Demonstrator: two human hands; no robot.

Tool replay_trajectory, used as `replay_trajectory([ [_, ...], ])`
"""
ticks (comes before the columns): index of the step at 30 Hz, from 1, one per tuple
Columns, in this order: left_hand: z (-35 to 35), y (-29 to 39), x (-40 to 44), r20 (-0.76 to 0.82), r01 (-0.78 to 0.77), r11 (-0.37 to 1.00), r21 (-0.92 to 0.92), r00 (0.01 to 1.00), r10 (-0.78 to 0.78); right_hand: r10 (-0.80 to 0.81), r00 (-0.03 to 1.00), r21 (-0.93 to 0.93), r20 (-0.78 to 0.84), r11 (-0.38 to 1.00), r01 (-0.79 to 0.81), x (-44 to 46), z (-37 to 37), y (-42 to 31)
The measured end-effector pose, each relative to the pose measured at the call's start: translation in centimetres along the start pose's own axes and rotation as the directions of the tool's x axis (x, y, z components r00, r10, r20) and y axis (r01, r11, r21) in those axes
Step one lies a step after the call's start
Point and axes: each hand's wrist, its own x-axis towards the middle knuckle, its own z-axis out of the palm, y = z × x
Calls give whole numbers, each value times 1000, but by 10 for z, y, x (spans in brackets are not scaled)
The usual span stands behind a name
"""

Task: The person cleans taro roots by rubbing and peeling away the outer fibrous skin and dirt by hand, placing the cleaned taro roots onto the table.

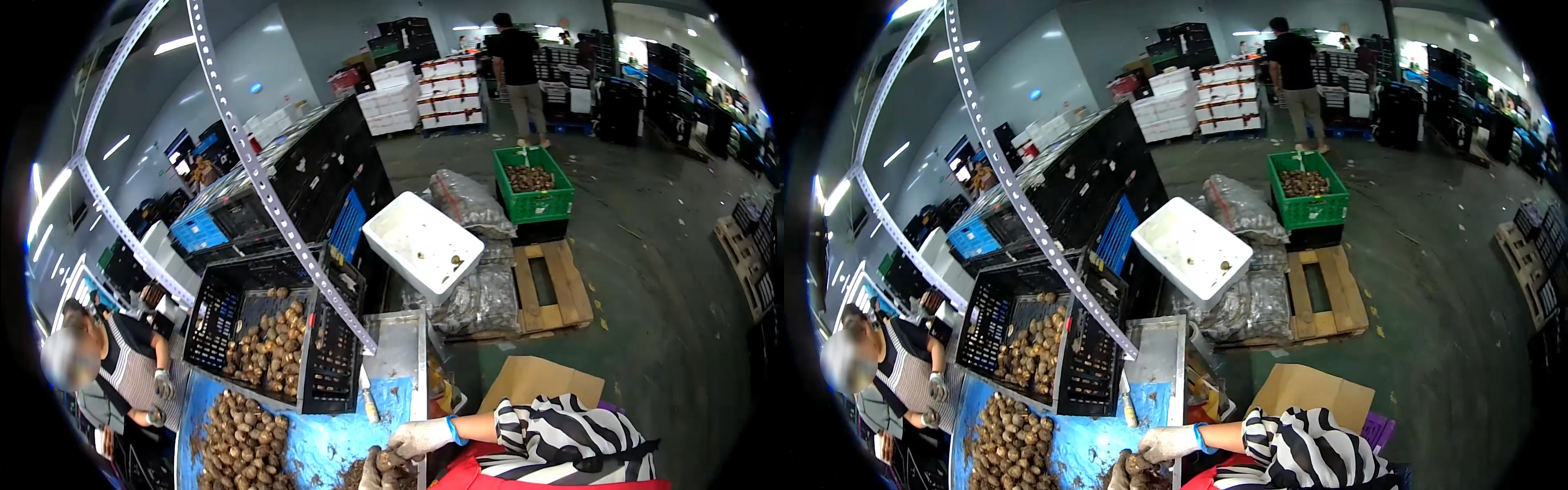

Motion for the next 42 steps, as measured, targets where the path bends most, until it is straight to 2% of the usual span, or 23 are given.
replay_trajectory([
  [2, -2, -21, 8, 2, 30, 1000, 10, 1000, -30, -21, 991, 243, -136, 968, 54, -5, 16, 28],
  [3, -1, -25, 8, 7, -3, 1000, 2, 1000, 3, 7, 973, 290, -231, 955, 62, -9, 24, 22],
  [6, 4, -38, 11, 19, -106, 994, -28, 994, 106, -12, 970, 162, -242, 985, 52, -30, 21, -3],
  [7, 1, -44, 14, 36, -51, 999, 9, 998, 51, 37, 979, 161, -200, 987, -4, -37, 19, -17],
  [10, 7, -34, 11, 44, -99, 986, 131, 995, 94, -35, 937, -337, -349, 937, -91, -39, 27, -20],
  [11, 9, -38, 11, 15, -140, 978, 153, 990, 139, -16, 940, -334, -340, 937, -104, -42, 28, -25],
  [14, 14, 10, -6, 125, -290, 700, 653, 953, 278, -13, 973, -363, -229, 929, -74, -39, 37, -19],
  [15, 20, 30, -15, 70, -166, 701, 694, 984, 164, -1, 978, -334, -206, 940, -69, -39, 41, -25],
  [18, 0, -24, -4, 10, -177, 940, 291, 983, 182, -20, 991, -158, -133, 987, -1, -35, 45, -43],
  [19, -13, -51, 3, -19, -45, 998, 35, 999, 46, 0, 988, -133, -153, 991, -20, -35, 45, -53],
  [20, -24, -49, 2, 1, -177, 970, 168, 984, 180, -66, 965, -85, -253, 995, 46, -28, 48, -35],
  [22, -28, -37, -7, -24, -94, 991, -96, 995, 92, 18, 953, -48, -304, 998, -35, -16, 41, -36],
  [23, -32, -26, -11, -43, 4, 995, -95, 999, -9, 51, 918, 32, -394, 999, -42, -18, 43, -47],
  [24, -25, -10, -17, -42, 69, 935, -349, 995, -89, 85, 926, 43, -369, 996, -74, -18, 39, -52],
  [28, -45, -18, -22, -5, 64, 769, -636, 996, -87, -91, 921, 47, -379, 992, 118, -4, 49, -52],
  [29, -52, -41, -18, -89, -158, 919, -362, 987, 135, -98, 927, 98, -363, 985, 142, -3, 52, -54],
  [30, -53, -39, -25, -93, -175, 914, -367, 984, 151, -95, 929, 154, -357, 975, 159, -2, 55, -55],
  [31, -54, -36, -32, -97, -191, 909, -371, 981, 167, -99, 931, 35, -350, 992, 119, 1, 56, -62],
  [32, -47, -13, -33, -73, -80, 732, -677, 996, 42, -126, 928, -101, -351, 990, 96, 4, 55, -75],
  [35, -53, -22, -30, -46, -99, 693, -714, 994, 95, -225, 924, -315, -309, 941, 123, 11, 61, -93],
  [36, -54, -21, -35, -28, -118, 673, -730, 989, 143, -225, 933, -333, -282, 935, 125, 14, 63, -92],
  [39, -53, -7, -38, -35, -105, 689, -717, 993, 115, -229, 951, -378, -209, 915, 137, 21, 65, -99],
  [42, -53, -8, -31, -91, -111, 751, -651, 994, 67, -251, 930, -394, -269, 910, 131, 27, 68, -94],
])
